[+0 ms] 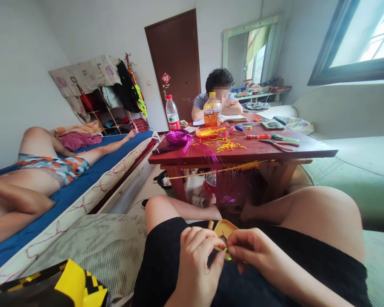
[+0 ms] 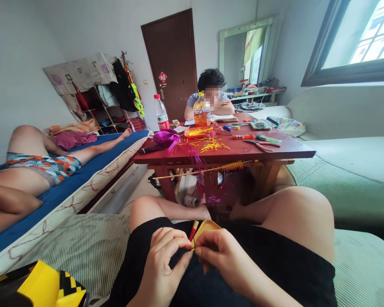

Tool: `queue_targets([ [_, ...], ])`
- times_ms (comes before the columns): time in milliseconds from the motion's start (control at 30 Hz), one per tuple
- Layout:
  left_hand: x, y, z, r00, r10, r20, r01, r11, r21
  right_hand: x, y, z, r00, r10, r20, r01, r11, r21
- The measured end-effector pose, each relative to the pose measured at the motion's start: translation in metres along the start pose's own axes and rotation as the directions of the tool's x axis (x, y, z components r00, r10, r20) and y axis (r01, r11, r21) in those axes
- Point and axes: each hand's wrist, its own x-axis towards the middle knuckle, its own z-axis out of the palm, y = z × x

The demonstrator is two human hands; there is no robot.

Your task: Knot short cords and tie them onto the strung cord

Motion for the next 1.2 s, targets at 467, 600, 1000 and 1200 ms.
queue_targets([
  [467,-0.004,0.0,0.004,0.986,-0.159,0.054,0.165,0.977,-0.132,-0.003,0.001,0.006,0.999,0.035,-0.025,-0.035,0.999,-0.01],
  [600,-0.004,0.0,0.007,0.895,-0.415,0.166,0.446,0.845,-0.295,-0.007,0.0,0.01,0.985,-0.12,-0.12,0.055,0.897,-0.439],
  [1000,0.008,-0.01,0.004,0.732,-0.493,0.469,0.668,0.652,-0.358,-0.004,0.022,0.014,0.763,-0.636,0.118,0.399,0.318,-0.86],
  [1200,0.008,-0.014,-0.001,0.818,-0.432,0.38,0.57,0.699,-0.432,-0.007,0.012,0.011,0.86,-0.508,0.038,0.305,0.453,-0.838],
])
